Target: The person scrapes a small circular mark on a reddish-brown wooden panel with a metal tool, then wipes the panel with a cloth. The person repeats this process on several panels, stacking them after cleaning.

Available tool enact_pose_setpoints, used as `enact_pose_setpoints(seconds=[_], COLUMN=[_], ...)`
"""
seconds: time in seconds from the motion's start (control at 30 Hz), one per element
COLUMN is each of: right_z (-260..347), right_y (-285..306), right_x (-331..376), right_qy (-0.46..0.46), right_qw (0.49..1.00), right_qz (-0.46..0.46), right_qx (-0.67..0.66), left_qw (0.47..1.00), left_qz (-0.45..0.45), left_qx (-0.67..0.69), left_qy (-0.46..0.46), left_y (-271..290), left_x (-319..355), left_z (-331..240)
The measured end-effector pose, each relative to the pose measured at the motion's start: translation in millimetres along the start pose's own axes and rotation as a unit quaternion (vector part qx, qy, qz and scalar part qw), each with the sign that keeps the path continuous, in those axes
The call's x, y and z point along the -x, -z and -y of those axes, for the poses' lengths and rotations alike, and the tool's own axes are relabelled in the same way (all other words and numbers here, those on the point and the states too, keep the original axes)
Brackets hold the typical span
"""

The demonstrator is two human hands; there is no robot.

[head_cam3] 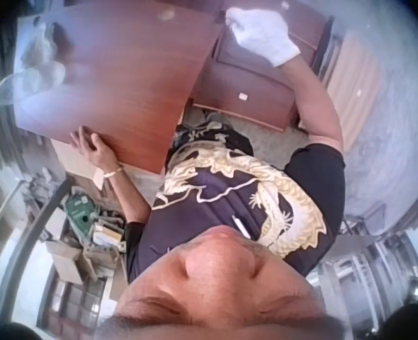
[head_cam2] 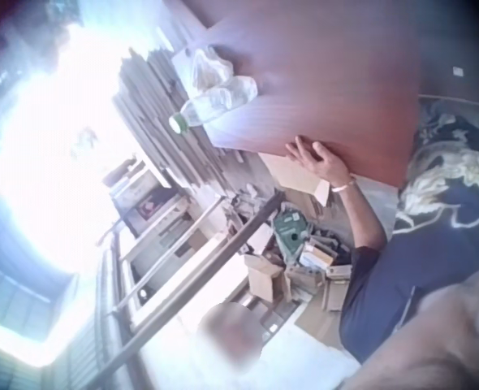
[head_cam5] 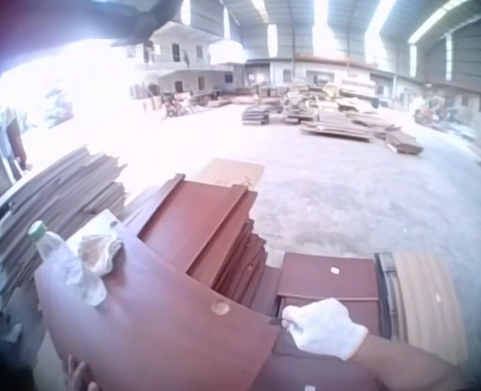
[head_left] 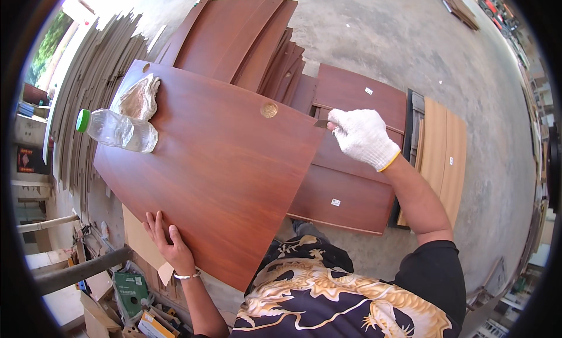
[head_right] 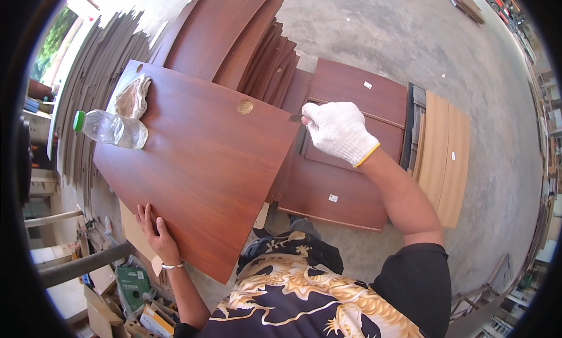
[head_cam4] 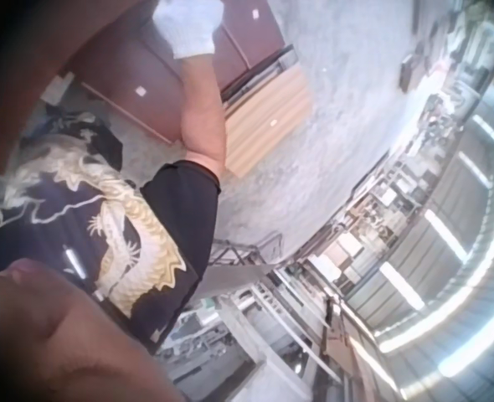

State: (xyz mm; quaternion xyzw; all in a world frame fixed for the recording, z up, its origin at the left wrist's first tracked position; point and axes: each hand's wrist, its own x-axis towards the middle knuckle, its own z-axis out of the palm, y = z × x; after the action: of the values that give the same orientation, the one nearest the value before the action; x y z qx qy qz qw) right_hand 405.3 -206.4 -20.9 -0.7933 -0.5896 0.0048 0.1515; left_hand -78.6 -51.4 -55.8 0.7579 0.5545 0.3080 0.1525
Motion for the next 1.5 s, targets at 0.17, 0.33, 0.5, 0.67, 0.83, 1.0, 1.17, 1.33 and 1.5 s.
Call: enact_pose_setpoints(seconds=[0.17,0.33,0.5,0.67,0.83,1.0,1.17,1.33,1.5], right_z=[16,42,45,18,18,25,51,83,115], right_y=[-4,-12,-9,4,-4,-8,-9,-14,-21], right_x=[8,24,29,7,5,11,22,43,69], right_qy=[-0.041,-0.055,-0.054,-0.145,-0.125,-0.099,-0.112,-0.083,-0.06], right_qw=[0.999,0.998,0.998,0.988,0.991,0.994,0.993,0.996,0.998], right_qz=[-0.017,-0.024,-0.026,0.016,-0.013,-0.033,-0.023,-0.036,-0.017], right_qx=[0.01,-0.012,-0.027,-0.054,-0.039,-0.007,0.013,-0.002,0.001], left_qw=[1.0,1.0,0.998,0.992,0.843,0.701,0.704,0.68,0.654], left_qz=[-0.003,-0.006,-0.005,-0.063,0.152,0.16,0.161,0.187,0.217], left_qx=[0.004,0.023,0.061,0.105,0.431,0.585,0.574,0.602,0.632], left_qy=[-0.002,-0.006,-0.018,0.021,0.284,0.376,0.385,0.375,0.354], left_y=[1,-1,1,21,50,44,35,37,37], left_x=[0,0,13,85,134,119,116,112,111], left_z=[3,6,9,-7,-2,-39,-24,-20,-12])
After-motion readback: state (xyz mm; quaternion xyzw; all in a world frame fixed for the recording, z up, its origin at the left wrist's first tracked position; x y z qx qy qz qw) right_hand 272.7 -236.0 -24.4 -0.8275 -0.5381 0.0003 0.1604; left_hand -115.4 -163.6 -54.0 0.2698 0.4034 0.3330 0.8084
